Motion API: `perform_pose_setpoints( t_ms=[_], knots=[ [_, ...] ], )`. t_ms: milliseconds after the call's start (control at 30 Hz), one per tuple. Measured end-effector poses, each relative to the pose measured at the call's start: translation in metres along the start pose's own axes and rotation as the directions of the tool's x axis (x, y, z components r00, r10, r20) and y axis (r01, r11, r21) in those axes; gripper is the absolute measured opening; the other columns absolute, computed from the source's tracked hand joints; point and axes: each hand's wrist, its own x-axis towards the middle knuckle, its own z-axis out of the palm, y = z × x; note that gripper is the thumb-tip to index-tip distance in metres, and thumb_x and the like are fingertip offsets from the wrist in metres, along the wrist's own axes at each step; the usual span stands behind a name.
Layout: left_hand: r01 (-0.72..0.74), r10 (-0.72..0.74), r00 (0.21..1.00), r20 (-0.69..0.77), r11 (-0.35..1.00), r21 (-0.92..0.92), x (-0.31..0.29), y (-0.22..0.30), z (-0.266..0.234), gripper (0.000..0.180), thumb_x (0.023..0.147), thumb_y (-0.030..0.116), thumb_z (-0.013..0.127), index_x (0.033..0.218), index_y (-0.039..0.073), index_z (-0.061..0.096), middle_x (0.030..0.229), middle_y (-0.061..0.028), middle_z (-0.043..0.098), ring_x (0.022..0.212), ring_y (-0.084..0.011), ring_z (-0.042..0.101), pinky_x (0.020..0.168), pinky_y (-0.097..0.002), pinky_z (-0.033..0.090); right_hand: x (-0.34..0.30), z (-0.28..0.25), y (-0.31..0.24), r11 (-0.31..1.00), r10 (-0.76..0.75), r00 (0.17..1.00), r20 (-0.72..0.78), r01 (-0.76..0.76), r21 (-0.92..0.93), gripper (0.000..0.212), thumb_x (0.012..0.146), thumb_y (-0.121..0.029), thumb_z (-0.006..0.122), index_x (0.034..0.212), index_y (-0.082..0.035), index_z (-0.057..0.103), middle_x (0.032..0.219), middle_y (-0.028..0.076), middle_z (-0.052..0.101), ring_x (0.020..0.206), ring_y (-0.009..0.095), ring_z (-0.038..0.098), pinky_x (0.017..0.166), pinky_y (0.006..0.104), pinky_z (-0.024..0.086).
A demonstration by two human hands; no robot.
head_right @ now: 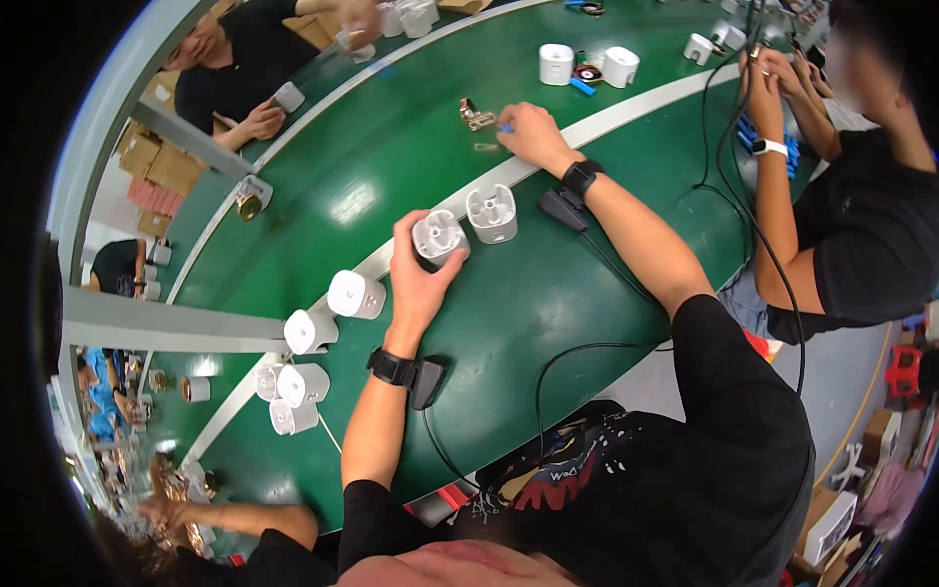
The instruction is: The person assembles electronic devices by inserting a blue battery and a circuit board into a white housing, then fitting a gold-colored cap on top. They press the components together by hand and place the completed unit on the green table.
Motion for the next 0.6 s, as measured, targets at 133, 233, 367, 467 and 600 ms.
perform_pose_setpoints(
  t_ms=[133,233,367,467,600],
  knots=[
    [0.042,-0.052,0.988,-0.143,0.996,-0.075,0.004,0.000,0.002,0.064,0.074,0.009,0.083,0.127,0.004,0.047,0.115,-0.0164,0.064,0.105,-0.0281,0.065,0.090,-0.0376,0.053,-0.001,-0.006,0.004,0.666,0.215,0.926,0.310,-0.371,0.647,0.022,0.091,-0.015,0.067,0.108,-0.002,0.065,0.097,0.014,0.067,0.091,0.019,0.066,0.073,0.0303,0.056],
    [0.202,-0.201,0.971,-0.129,0.979,-0.010,0.006,0.003,-0.001,0.066,0.073,0.009,0.084,0.127,0.002,0.047,0.120,-0.0170,0.061,0.108,-0.0283,0.064,0.094,-0.0378,0.051,-0.002,-0.010,0.004,0.034,0.195,0.874,0.445,-0.459,0.888,0.022,0.095,-0.014,0.063,0.111,0.000,0.062,0.104,0.012,0.064,0.085,0.016,0.064,0.071,0.0275,0.056],
    [0.141,-0.103,0.964,-0.247,0.980,0.141,0.012,-0.007,0.006,0.067,0.072,0.008,0.084,0.128,0.001,0.049,0.122,-0.0167,0.058,0.112,-0.0287,0.062,0.096,-0.0390,0.050,-0.003,-0.005,-0.017,-0.785,0.001,0.821,0.570,-0.353,0.510,0.022,0.100,-0.013,0.059,0.116,0.001,0.059,0.114,0.008,0.059,0.078,0.011,0.061,0.070,0.0239,0.055],
    [0.093,-0.080,0.949,-0.306,0.995,0.027,0.028,-0.024,0.013,0.066,0.071,0.007,0.083,0.128,0.001,0.050,0.122,-0.0161,0.056,0.113,-0.0294,0.060,0.097,-0.0396,0.050,-0.013,-0.012,-0.052,-0.566,-0.004,0.913,0.408,-0.338,0.752,0.025,0.099,-0.012,0.059,0.119,0.003,0.060,0.113,0.009,0.061,0.082,0.011,0.062,0.074,0.0248,0.056],
    [0.055,-0.062,0.945,-0.322,0.998,-0.030,0.031,-0.028,0.014,0.066,0.070,0.006,0.082,0.128,0.002,0.051,0.121,-0.0157,0.054,0.113,-0.0306,0.059,0.097,-0.0398,0.050,-0.029,-0.015,-0.074,0.083,-0.015,0.978,0.208,-0.206,0.975,0.027,0.096,-0.008,0.063,0.120,0.004,0.063,0.111,0.012,0.065,0.088,0.012,0.064,0.077,0.0267,0.057]
  ],
)
